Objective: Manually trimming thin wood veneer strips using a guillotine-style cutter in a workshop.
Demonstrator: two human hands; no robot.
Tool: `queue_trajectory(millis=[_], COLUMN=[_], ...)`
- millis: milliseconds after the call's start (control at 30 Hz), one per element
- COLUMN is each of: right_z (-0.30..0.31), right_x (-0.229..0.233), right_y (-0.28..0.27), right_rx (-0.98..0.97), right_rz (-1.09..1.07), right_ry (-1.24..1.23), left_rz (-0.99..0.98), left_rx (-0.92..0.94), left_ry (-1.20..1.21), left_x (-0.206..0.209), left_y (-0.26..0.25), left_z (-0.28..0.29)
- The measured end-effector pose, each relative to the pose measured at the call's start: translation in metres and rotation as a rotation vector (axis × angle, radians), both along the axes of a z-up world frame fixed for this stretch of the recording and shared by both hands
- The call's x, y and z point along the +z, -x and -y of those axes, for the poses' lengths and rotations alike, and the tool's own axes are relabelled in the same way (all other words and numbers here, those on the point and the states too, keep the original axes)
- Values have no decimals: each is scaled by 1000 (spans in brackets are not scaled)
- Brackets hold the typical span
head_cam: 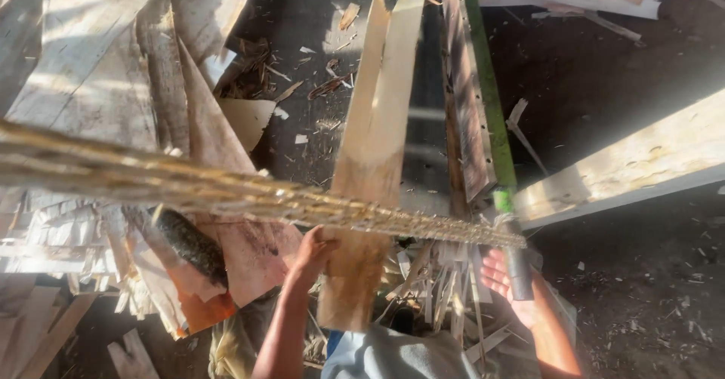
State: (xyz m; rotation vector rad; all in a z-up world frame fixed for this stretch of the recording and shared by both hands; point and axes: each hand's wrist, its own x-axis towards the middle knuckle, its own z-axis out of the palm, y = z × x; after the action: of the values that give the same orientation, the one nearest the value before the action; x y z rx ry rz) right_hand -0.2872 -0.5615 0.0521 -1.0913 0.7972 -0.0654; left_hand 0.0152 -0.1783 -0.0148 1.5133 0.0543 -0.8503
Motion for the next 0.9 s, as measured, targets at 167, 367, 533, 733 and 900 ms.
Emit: queue_trajectory(millis=[167, 367, 533, 733, 900], right_z=[-25, -22, -14, -28, -24], right_x=[128, 128, 117, 149, 149], right_y=[-27, -35, -29, -44, -40], right_rx=[46, 58, 40, 69, 48], right_rz=[191, -29, -96, -212, -185], right_ry=[-96, 52, 94, 230, 226], left_rz=[157, 396, 113, -489, -512], left_rx=[-70, -365, 489, 220, 811], left_ry=[-226, -719, 584, 627, 783], left_x=[56, 109, 92, 78, -22], left_y=[-6, -25, -37, -12, -61], left_z=[-114, -240, -233, -17, 41])
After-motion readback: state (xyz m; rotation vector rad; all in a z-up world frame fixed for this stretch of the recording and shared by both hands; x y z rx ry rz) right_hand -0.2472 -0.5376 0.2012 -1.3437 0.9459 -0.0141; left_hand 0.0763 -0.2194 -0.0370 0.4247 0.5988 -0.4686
